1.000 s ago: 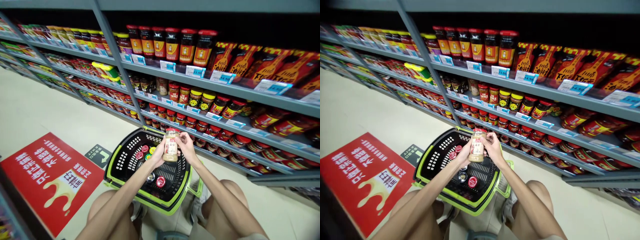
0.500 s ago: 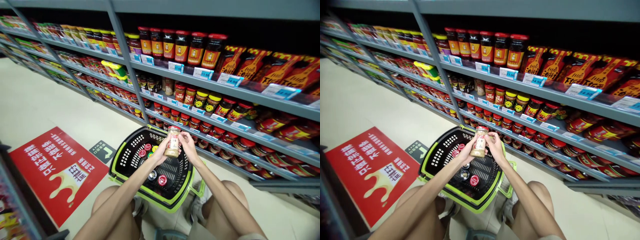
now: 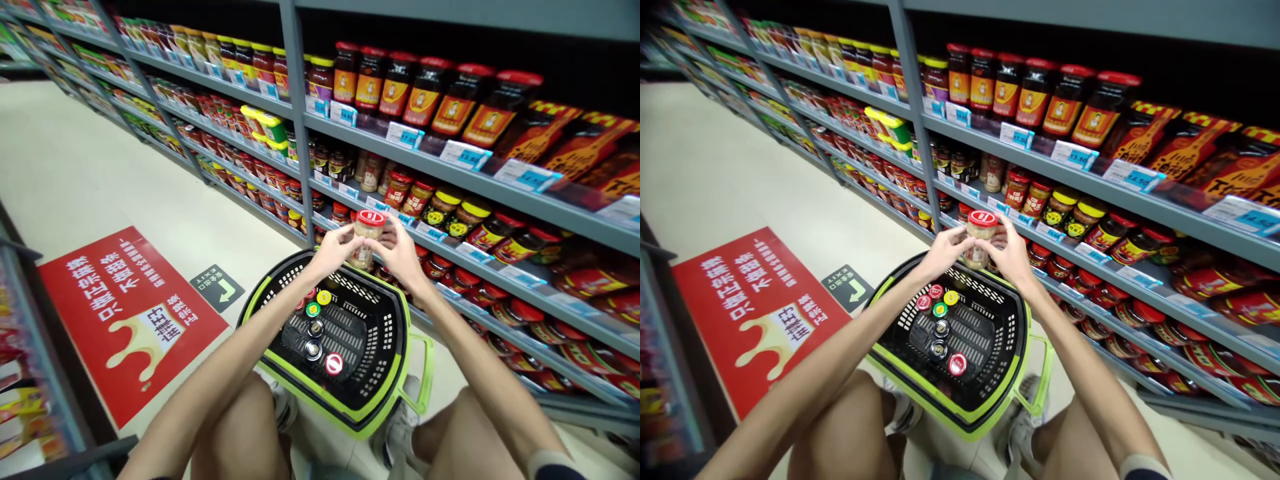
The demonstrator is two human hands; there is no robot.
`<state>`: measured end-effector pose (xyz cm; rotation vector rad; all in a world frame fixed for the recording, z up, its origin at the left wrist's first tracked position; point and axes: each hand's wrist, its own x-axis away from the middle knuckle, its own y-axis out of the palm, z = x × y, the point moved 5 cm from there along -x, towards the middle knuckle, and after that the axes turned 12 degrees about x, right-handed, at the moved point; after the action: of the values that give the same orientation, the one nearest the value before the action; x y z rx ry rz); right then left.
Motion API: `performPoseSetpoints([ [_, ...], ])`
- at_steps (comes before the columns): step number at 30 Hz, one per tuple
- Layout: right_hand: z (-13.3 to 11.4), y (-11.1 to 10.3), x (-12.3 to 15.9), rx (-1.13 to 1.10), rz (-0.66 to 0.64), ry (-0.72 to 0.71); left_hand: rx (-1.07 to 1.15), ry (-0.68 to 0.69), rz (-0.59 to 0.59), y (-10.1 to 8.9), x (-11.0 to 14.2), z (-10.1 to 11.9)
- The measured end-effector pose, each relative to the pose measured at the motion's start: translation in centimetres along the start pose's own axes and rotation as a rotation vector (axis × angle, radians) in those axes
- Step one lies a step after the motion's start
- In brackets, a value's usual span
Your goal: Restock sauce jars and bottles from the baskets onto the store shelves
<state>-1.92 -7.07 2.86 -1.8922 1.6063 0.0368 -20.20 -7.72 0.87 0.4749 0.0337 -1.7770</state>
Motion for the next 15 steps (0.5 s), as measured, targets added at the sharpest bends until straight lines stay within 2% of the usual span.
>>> performPoseSetpoints([
  [5, -2.8, -0.7, -9.4, 0.331, 0.016, -0.317, 0.018, 0.231, -0.096, -4.3, -8.9, 2.7],
  [8, -3.0, -0.8, -13.5, 0.476, 0.089, -0.443, -0.075, 0.349, -0.092, -6.3, -13.1, 3.1],
  [11, -1.8, -0.4, -15.6, 0.628, 0.118, -0.488, -0.102, 0.363, -0.077, -6.9, -15.5, 2.6],
  [15, 0.1, 0.2, -16.5, 0.735, 0.151, -0.483, -0.085, 0.381, -0.086, -6.1, -16.6, 2.1],
])
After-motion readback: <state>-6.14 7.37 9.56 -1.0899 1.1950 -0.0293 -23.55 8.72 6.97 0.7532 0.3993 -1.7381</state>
